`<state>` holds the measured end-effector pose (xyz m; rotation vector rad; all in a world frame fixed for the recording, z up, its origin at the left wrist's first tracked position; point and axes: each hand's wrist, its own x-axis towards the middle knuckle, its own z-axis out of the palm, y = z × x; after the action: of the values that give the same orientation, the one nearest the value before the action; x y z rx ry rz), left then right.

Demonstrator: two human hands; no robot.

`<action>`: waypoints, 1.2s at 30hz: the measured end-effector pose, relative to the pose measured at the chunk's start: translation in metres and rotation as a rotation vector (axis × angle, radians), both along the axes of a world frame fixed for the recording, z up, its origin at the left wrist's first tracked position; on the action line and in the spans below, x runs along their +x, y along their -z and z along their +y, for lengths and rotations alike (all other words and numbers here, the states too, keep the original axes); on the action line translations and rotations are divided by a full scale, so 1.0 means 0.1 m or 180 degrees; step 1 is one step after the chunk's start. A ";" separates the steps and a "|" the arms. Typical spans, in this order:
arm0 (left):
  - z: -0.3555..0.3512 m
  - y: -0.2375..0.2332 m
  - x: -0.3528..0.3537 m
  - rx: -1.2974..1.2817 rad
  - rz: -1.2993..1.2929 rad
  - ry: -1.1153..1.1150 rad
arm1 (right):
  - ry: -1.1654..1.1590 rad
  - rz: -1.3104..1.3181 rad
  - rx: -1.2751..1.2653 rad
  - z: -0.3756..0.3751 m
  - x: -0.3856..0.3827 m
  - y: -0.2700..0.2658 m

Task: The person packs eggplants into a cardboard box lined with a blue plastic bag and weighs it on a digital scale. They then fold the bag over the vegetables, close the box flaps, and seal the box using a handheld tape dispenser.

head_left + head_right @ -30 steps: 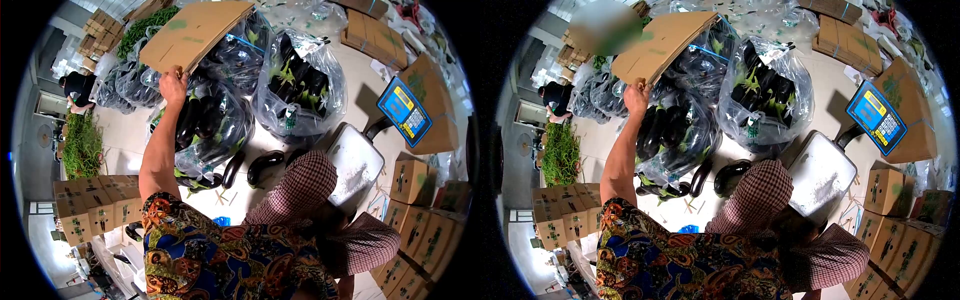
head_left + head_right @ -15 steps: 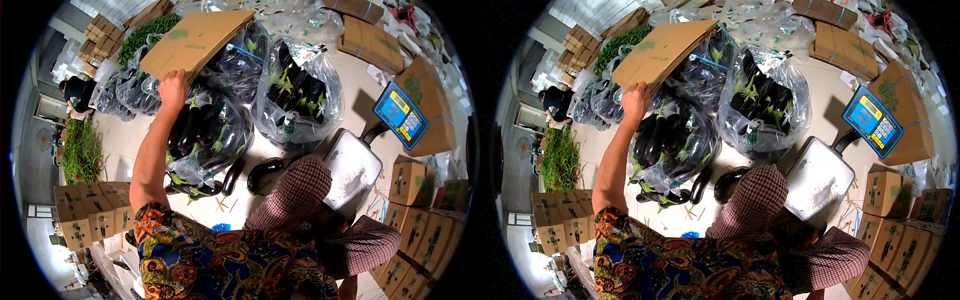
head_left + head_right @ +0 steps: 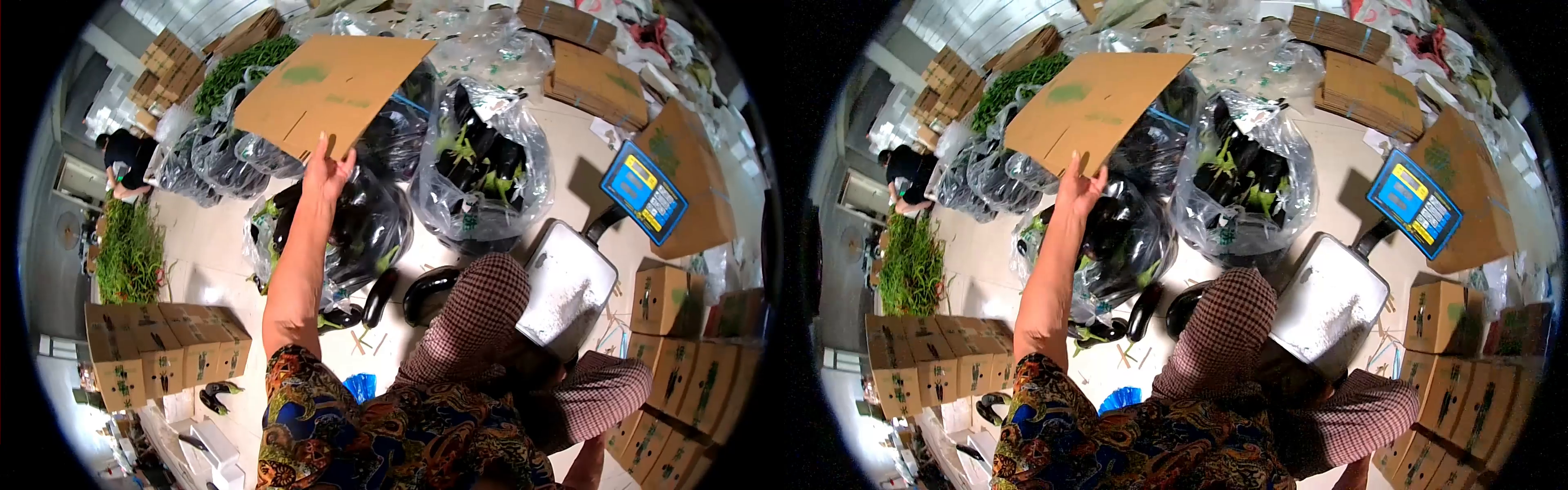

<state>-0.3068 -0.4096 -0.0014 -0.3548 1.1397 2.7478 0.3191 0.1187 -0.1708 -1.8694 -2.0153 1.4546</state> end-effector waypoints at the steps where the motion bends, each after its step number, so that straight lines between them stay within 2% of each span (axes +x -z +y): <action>1: 0.09 -0.04 -0.12 -0.0291 -0.0135 -0.0376 | -0.0008 0.0034 0.0040 0.01 0.00 -0.02; 2: 0.19 -0.07 -0.21 -0.0575 -0.0280 -0.0712 | -0.0070 0.0086 0.0090 0.05 -0.02 -0.02; 4: 0.30 -0.18 -0.21 -0.0786 0.0156 -0.0652 | -0.0011 0.0116 0.0196 0.03 0.05 -0.04; 6: 0.68 -0.69 0.28 -0.1237 0.0868 -0.0653 | -0.0017 0.0173 0.0338 0.03 0.02 -0.11; 8: 0.75 -0.80 0.48 -0.1865 0.1676 -0.0685 | -0.0008 0.0253 0.0506 0.08 0.02 -0.19; 11: 0.91 -1.28 0.78 -0.2975 0.2506 -0.1090 | 0.0056 0.0449 0.0847 0.14 0.02 -0.36; 14: 1.01 -1.64 1.02 -0.3407 0.3133 -0.0943 | 0.0109 0.0825 0.1548 0.27 -0.01 -0.67; 16: 1.16 -1.83 1.19 -0.3570 0.3523 -0.0600 | 0.0030 0.1310 0.2413 0.30 -0.22 -1.17; 18: 1.31 -2.01 1.36 -0.3694 0.3880 -0.0081 | -0.0039 0.1567 0.3242 0.01 -0.61 -2.12; 19: 1.40 -2.09 1.44 -0.3731 0.4034 0.0269 | -0.0136 0.1676 0.3334 -0.07 -0.71 -2.49; 20: 1.49 -2.14 1.52 -0.3758 0.4192 0.0681 | -0.0408 0.1549 0.4069 -0.26 -0.85 -2.90; 22: 1.71 -2.15 1.58 -0.3547 0.4681 0.1372 | -0.1302 0.0779 0.5714 -0.68 -1.13 -3.61; 23: 1.79 -2.14 1.60 -0.3460 0.4773 0.1772 | -0.1482 0.0364 0.5849 -0.81 -1.16 -3.81; 26: 2.03 -2.05 1.58 -0.3184 0.5181 0.2540 | -0.2283 -0.0714 0.5432 -0.92 -1.20 -4.00; 28: 2.19 -2.01 1.56 -0.3289 0.5316 0.2752 | -0.2452 -0.0424 0.4616 -0.85 -1.17 -3.81; 29: 2.31 -1.87 1.47 -0.3138 0.5498 0.2638 | -0.2722 -0.0578 0.3739 -0.81 -1.16 -3.70; 30: 2.42 -1.83 1.40 -0.3449 0.5600 0.2552 | -0.2936 -0.0698 0.2874 -0.79 -1.16 -3.61; 32: 2.73 -1.48 1.18 -0.3473 0.5567 0.1977 | -0.3451 -0.0410 0.2749 -0.98 -1.21 -3.38; 33: 2.88 -1.30 1.16 -0.3449 0.5452 0.1641 | -0.3379 -0.0245 0.2915 -1.07 -1.26 -3.24; 34: 3.06 -1.11 1.14 -0.3401 0.5334 0.1307 | -0.3249 -0.0194 0.2553 -1.15 -1.33 -3.28; 35: 3.24 -0.88 1.09 -0.3061 0.4847 0.1586 | -0.3180 0.0063 0.2526 -1.15 -1.38 -3.20; 36: 3.35 -0.88 1.21 -0.2884 0.4129 0.2046 | -0.3110 0.0312 0.2499 -1.14 -1.41 -3.09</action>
<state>-0.1854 -0.0747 0.0862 1.6047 2.1115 1.5180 0.1781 0.0044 0.1386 -0.4958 -2.9541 0.5336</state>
